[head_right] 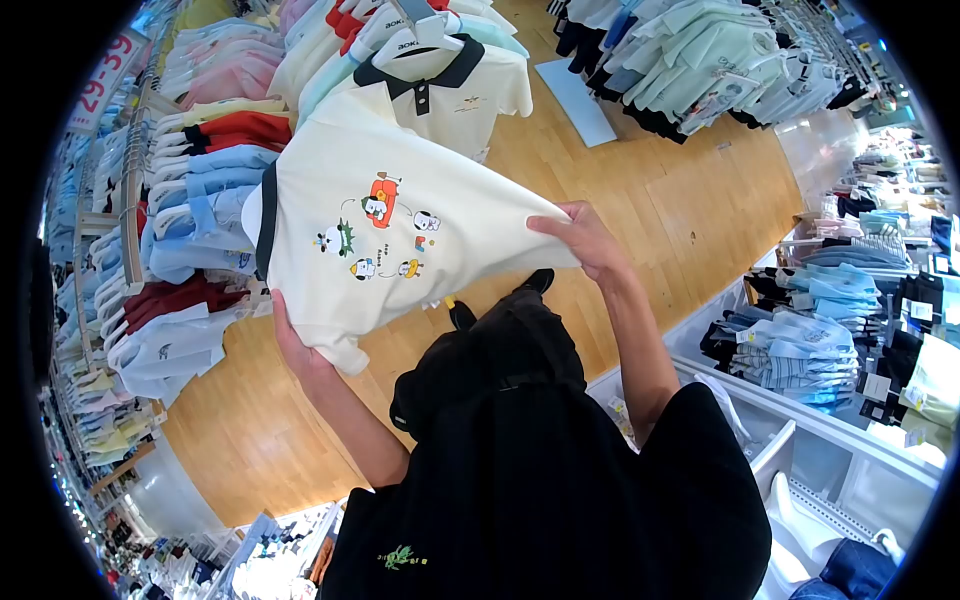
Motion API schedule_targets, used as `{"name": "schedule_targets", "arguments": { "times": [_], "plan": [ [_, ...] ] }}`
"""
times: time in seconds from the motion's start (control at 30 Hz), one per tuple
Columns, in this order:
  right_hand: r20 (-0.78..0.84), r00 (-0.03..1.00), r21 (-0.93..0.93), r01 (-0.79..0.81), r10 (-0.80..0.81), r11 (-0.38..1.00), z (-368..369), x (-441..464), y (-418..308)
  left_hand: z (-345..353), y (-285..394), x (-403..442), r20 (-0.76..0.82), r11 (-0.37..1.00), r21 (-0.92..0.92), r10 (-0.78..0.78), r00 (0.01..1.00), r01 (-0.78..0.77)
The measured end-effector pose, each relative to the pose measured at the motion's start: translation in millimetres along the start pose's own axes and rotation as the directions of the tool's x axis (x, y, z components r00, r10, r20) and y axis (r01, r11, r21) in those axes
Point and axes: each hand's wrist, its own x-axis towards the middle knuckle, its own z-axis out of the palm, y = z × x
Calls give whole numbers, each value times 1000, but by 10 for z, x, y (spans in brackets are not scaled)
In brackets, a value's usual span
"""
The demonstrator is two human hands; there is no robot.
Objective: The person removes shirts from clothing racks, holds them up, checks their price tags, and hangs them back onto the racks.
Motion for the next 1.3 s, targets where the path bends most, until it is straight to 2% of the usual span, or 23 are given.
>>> {"name": "schedule_targets", "arguments": {
  "times": [0.3, 0.47, 0.7, 1.07, 1.3],
  "plan": [
    [-9, 1000, 50, 6, -6, 999, 30, -9, 33, -2, 21, -35, -26, 1000, 17, -5, 1000, 6],
    [38, 999, 107, 2, -7, 994, 8, 0, 50, -40, 38, -4, -17, 996, 67, 59, 998, -58],
    [70, 997, 51, 7, -11, 999, -111, 37, 160, -19, 32, -35, -7, 998, 57, 26, 1000, -26],
    [-55, 995, -21, 83, -84, 996, -33, -35, 73, -60, 32, -30, -8, 996, 84, 31, 999, -30],
    [-74, 991, -12, 108, -108, 994, -11, -7, 90, -27, 27, -82, 8, 998, 46, 41, 999, -41]
  ]
}}
